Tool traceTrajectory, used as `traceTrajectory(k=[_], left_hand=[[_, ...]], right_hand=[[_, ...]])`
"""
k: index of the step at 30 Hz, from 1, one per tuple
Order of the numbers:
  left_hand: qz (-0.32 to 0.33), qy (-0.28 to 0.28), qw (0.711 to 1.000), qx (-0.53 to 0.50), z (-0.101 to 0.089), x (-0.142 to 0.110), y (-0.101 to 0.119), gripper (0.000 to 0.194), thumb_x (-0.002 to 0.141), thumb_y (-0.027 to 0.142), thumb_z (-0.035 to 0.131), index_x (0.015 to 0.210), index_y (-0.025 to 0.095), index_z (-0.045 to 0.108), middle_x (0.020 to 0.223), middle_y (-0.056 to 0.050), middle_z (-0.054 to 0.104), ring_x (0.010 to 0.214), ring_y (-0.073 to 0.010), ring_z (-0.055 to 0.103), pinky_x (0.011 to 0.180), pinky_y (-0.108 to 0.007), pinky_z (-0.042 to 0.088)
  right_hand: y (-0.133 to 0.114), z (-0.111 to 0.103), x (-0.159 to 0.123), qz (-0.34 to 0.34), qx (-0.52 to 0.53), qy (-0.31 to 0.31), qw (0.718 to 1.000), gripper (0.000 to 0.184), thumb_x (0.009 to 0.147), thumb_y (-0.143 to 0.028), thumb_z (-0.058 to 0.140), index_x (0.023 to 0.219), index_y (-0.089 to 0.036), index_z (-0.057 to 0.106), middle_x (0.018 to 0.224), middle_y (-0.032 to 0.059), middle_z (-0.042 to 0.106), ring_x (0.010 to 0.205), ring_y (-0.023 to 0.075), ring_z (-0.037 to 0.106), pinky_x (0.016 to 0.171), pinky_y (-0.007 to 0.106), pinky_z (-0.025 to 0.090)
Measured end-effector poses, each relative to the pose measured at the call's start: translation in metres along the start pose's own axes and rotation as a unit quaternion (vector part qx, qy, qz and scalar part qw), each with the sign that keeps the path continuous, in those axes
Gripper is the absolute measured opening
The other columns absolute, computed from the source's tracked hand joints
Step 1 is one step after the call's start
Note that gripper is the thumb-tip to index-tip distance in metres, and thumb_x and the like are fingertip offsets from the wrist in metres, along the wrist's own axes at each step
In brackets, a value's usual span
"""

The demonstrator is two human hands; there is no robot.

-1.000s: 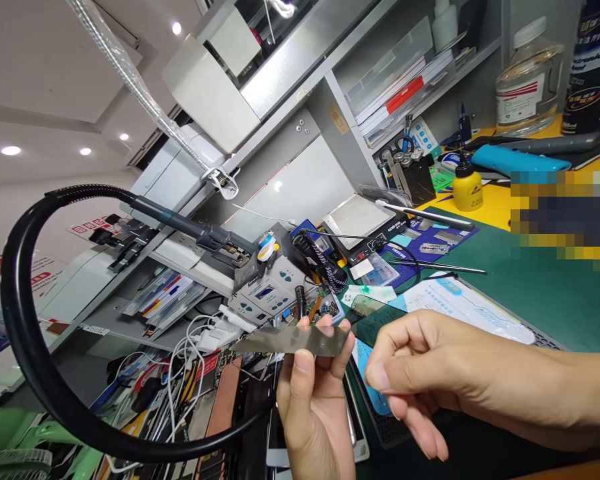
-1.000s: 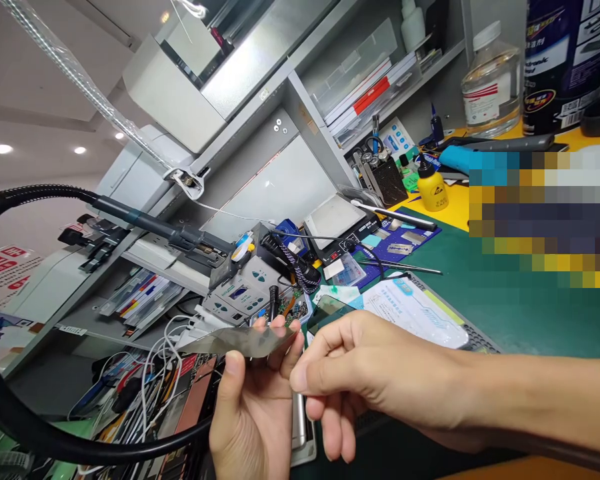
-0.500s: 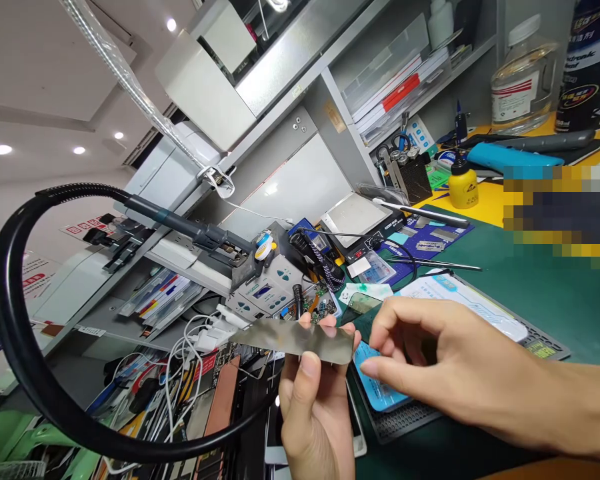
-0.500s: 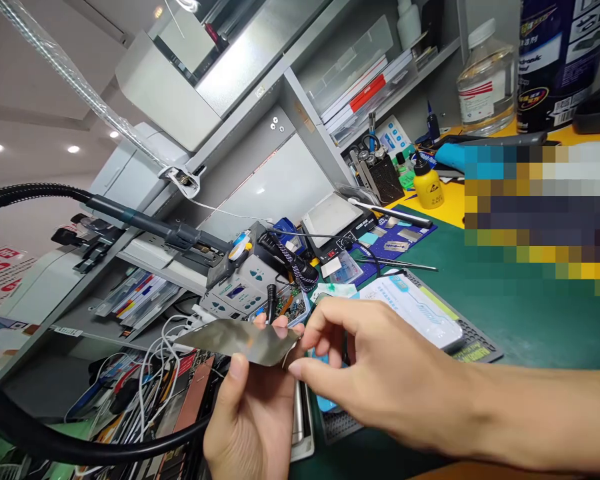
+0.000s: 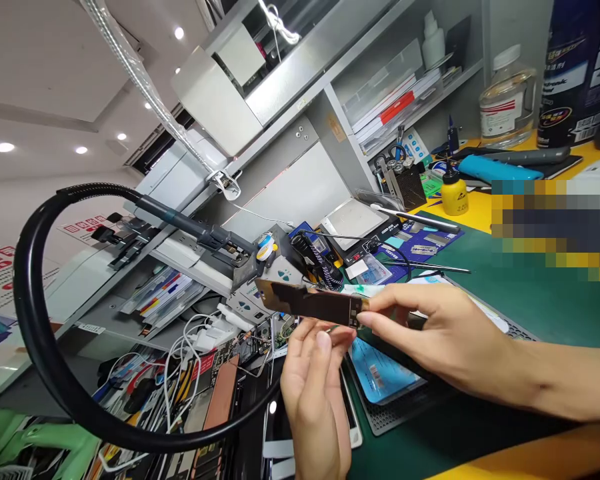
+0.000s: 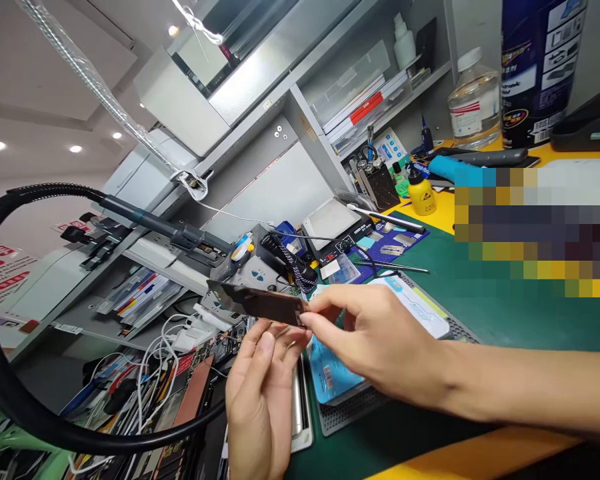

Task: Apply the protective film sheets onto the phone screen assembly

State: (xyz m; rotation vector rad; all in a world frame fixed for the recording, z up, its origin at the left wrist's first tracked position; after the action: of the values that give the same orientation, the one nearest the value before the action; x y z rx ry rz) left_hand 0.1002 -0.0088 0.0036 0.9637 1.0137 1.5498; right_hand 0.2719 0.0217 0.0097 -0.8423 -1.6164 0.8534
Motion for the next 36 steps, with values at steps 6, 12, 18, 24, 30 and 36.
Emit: traceTrajectory(k=[6, 12, 18, 24, 30, 36], left_hand=[[0.037, 0.060, 0.996, 0.052, -0.009, 0.005, 0.001, 0.015, 0.094, 0.029, 0.065, 0.084, 0.018, 0.065, 0.085, -0.004, 0.071, 0.086, -0.0160, 0.066, 0.085, -0.029, 0.052], [0.056, 0.070, 0.995, 0.052, -0.009, 0.005, 0.003, 0.017, 0.093, 0.030, 0.066, 0.082, 0.017, 0.066, 0.083, -0.004, 0.070, 0.081, -0.0148, 0.064, 0.080, -0.027, 0.051], [0.058, 0.080, 0.994, 0.047, -0.011, 0.004, 0.004, 0.017, 0.090, 0.030, 0.070, 0.079, 0.017, 0.066, 0.082, -0.004, 0.070, 0.082, -0.0167, 0.065, 0.076, -0.027, 0.052], [0.041, 0.094, 0.994, 0.040, -0.016, 0.007, 0.000, 0.011, 0.087, 0.027, 0.074, 0.086, 0.017, 0.070, 0.081, -0.003, 0.070, 0.078, -0.0159, 0.066, 0.078, -0.028, 0.054], [0.008, 0.078, 0.997, 0.009, -0.015, 0.008, -0.002, 0.015, 0.084, 0.027, 0.076, 0.094, 0.016, 0.074, 0.092, -0.008, 0.075, 0.082, -0.0183, 0.069, 0.079, -0.031, 0.058], [0.011, -0.006, 0.999, -0.034, -0.001, -0.004, -0.001, 0.043, 0.082, 0.032, 0.079, 0.122, 0.021, 0.069, 0.121, -0.013, 0.073, 0.115, -0.0285, 0.066, 0.100, -0.040, 0.052]], right_hand=[[0.002, 0.002, 0.007, 0.203, 0.149, -0.069, 0.965, 0.022, 0.090, -0.037, 0.068, 0.086, -0.016, 0.073, 0.068, 0.0018, 0.072, 0.053, 0.0118, 0.056, 0.045, 0.020, 0.039], [0.000, 0.003, 0.010, 0.250, 0.180, -0.092, 0.947, 0.018, 0.084, -0.032, 0.070, 0.079, -0.015, 0.070, 0.065, 0.0034, 0.073, 0.050, 0.0105, 0.058, 0.038, 0.015, 0.031], [0.007, 0.007, 0.009, 0.254, 0.205, -0.098, 0.940, 0.015, 0.084, -0.029, 0.065, 0.078, -0.015, 0.068, 0.065, 0.0035, 0.074, 0.047, 0.0097, 0.058, 0.037, 0.015, 0.030], [0.004, 0.004, 0.000, 0.076, 0.084, -0.026, 0.993, 0.014, 0.089, -0.027, 0.064, 0.080, -0.018, 0.070, 0.066, -0.0004, 0.069, 0.055, 0.0115, 0.057, 0.050, 0.021, 0.044], [-0.003, 0.003, -0.013, -0.212, -0.090, 0.071, 0.971, 0.011, 0.091, -0.010, 0.060, 0.092, -0.017, 0.069, 0.075, 0.0003, 0.070, 0.062, 0.0111, 0.062, 0.059, 0.024, 0.046], [-0.002, 0.007, -0.019, -0.314, -0.141, 0.064, 0.937, 0.020, 0.090, -0.003, 0.063, 0.106, -0.014, 0.065, 0.093, 0.0059, 0.075, 0.082, 0.0152, 0.069, 0.075, 0.026, 0.053]])
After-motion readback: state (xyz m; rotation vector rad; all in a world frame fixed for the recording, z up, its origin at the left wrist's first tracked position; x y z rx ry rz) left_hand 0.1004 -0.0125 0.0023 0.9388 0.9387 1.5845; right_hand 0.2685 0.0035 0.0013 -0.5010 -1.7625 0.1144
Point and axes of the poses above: each hand's wrist, its own x-axis towards the middle knuckle, its own z-axis out of the palm, y = z × x, the point moved 3 cm from there along x, towards the middle knuckle
